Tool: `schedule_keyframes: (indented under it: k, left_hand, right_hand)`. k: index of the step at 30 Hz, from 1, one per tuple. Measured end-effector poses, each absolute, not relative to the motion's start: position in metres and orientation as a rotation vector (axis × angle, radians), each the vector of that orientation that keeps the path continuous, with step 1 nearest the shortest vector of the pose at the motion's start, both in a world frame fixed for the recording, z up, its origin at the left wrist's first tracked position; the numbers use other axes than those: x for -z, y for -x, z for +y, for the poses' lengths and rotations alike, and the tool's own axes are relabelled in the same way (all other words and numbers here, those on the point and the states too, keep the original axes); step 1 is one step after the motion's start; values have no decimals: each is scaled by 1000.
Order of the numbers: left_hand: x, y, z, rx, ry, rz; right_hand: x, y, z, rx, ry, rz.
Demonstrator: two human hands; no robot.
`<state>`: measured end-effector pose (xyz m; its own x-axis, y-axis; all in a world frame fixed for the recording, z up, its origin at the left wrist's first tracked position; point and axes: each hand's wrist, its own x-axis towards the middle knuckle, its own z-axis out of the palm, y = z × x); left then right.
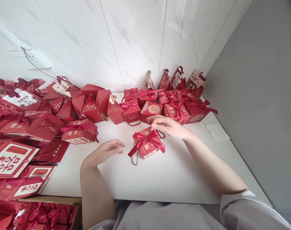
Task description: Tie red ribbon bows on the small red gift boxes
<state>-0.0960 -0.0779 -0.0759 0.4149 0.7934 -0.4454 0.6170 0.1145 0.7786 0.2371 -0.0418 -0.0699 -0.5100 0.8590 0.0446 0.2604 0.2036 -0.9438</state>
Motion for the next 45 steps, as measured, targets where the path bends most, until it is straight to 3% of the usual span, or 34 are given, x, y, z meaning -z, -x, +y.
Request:
schedule_keyframes:
  k: [4,7,12,19,45]
  left_hand:
    - [56,71,-69,-465,-1747,1490]
    - [49,51,-54,-443,-1881,1306]
    - [71,40,-36,-535,-1884,942]
    - [96,39,-40,-721,-1718,897]
    - [102,27,-46,-999,-1638,1137]
  right_hand:
    - [59,-244,-49,-1154,1053,-1925]
    - [53,-250,-51,-1194,1183,-1943]
    - [49,-256,-52,-1342,1292,-2022]
    - [48,-253,-56,-1418,1242,-2355]
    - [64,-241,-52,-1486,1174,-2305]
